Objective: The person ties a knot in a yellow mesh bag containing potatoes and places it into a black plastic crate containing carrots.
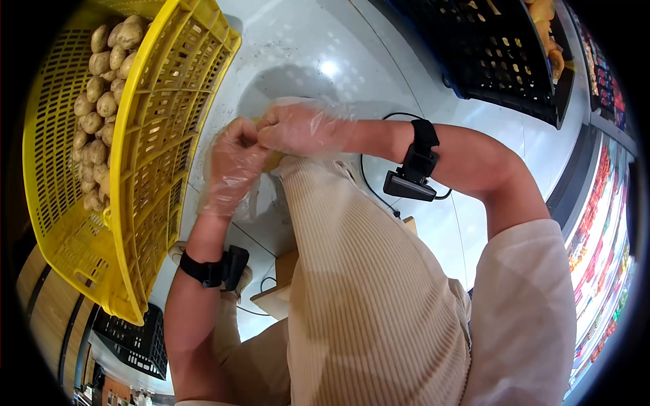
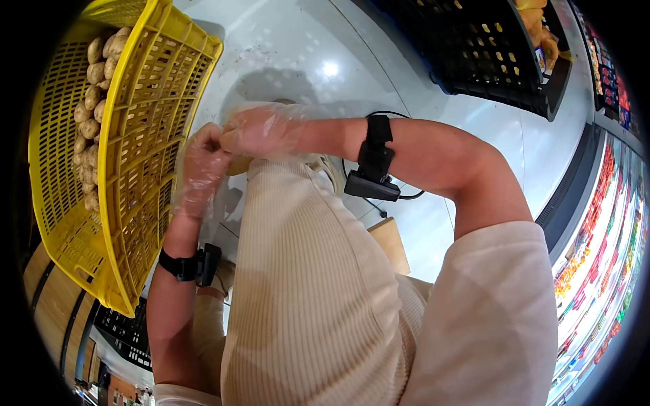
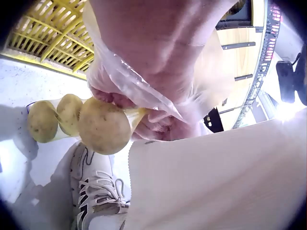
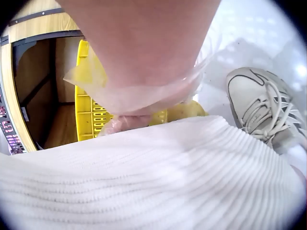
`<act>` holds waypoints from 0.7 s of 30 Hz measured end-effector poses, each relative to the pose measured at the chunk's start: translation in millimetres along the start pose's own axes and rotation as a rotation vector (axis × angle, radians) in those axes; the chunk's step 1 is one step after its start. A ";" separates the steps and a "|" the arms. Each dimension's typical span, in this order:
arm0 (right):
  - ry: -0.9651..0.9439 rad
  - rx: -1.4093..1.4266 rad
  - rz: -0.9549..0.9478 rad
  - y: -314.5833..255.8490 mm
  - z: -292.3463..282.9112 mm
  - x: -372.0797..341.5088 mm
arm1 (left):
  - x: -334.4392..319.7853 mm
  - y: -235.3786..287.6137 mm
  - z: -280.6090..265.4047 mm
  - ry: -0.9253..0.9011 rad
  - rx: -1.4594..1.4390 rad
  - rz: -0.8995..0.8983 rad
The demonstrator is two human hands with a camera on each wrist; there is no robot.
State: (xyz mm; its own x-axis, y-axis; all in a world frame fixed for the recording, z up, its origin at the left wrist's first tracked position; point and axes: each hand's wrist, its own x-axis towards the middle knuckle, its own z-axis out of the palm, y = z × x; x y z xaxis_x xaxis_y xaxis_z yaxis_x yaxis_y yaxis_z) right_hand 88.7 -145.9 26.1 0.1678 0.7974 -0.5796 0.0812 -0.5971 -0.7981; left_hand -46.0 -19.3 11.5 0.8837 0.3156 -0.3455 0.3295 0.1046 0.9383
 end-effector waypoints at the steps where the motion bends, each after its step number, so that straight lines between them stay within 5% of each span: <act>1: -0.012 0.123 0.035 4.4 2.1 2.5 | -0.6 -2.5 0.7 0.005 0.017 0.012; 5: -0.026 0.214 -0.012 12.8 2.6 1.4 | -4.5 8.2 3.1 -0.005 0.053 -0.028; 7: -0.018 0.115 -0.219 9.4 -0.4 -4.0 | -7.6 11.7 6.3 0.009 0.089 -0.022; 11: -0.045 0.222 -0.097 0.9 -4.0 -8.1 | -10.1 14.8 8.4 0.062 0.301 0.091; 13: -0.020 0.073 -0.373 3.3 -3.5 -9.0 | -10.1 11.4 7.4 0.062 0.289 0.116; 16: -0.052 -0.157 -0.385 5.1 -5.4 -7.8 | -11.1 6.2 5.6 0.063 0.275 0.157; 21: -0.030 -0.010 -0.470 33.1 10.1 10.6 | -18.0 3.8 5.1 0.003 0.173 0.117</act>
State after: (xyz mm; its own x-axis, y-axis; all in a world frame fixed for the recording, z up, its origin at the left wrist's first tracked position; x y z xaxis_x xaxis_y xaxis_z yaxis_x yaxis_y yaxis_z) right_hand 83.2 -156.3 -8.1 0.0822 0.9836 -0.1607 0.1515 -0.1718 -0.9734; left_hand -59.0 -29.4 21.2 0.9185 0.3189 -0.2340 0.2769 -0.0960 0.9561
